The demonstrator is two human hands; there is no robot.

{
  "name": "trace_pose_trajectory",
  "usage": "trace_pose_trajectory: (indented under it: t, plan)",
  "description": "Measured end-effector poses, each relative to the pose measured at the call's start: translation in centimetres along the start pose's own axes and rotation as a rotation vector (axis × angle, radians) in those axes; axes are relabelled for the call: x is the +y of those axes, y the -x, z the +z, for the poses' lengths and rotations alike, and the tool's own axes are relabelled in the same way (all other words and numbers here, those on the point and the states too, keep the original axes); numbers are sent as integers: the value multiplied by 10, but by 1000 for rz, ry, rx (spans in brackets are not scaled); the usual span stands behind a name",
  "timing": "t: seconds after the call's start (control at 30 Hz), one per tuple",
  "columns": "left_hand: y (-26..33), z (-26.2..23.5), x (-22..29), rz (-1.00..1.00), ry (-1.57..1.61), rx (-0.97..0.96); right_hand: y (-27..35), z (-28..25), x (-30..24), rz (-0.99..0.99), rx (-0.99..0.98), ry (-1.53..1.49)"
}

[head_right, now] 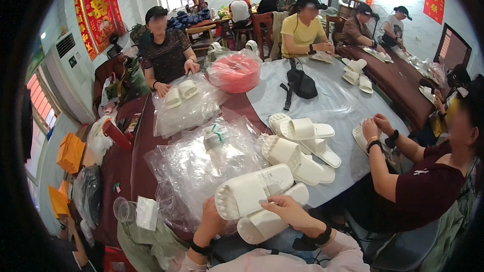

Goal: The recorder organizes white slipper components and places them into large plastic bags for packaging.

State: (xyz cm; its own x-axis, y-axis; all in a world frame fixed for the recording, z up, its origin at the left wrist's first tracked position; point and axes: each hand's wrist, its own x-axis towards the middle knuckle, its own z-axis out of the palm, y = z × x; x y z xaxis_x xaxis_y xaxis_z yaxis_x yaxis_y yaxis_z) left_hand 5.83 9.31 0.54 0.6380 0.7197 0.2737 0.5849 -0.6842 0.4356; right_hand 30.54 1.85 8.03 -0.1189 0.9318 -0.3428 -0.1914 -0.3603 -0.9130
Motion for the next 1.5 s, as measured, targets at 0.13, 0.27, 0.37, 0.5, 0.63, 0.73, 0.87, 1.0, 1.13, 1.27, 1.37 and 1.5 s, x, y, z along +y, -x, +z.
trace_pose_trajectory:
  t: [0.13,0.27,0.37,0.5,0.63,0.73,0.87,1.0,1.13,1.27,1.37,1.5]
  plan:
    - [1,-10,-10,69,-228,75,13,-5,14,81,94,55]
    - [-7,-25,-8,104,-189,28,11,-1,31,-19,128,502]
    - [-4,-9,-23,-54,86,146,3,4,41,-72,89,544]
    - [2,2,-30,-64,-174,19,-15,15,54,-77,113,594]
    - [-4,-3,-14,-73,20,106,-30,21,69,-154,230,497]
    - [-2,-7,-16,-104,38,167,-34,24,71,-159,268,504]
    - [0,-5,-12,-136,-24,149,-32,24,70,-91,248,550]
    - [-2,2,-3,-149,-23,72,-36,45,70,69,146,-211]
    - [-3,1,-2,-177,-28,11,-48,65,67,73,74,-557]
    - [-4,1,2,-193,-60,-21,-69,80,68,49,-20,-588]
    - [-2,1,-1,-132,-43,58,-76,84,65,-130,-72,18]
    - [1,2,-5,-151,-32,79,-77,102,53,103,24,-591]
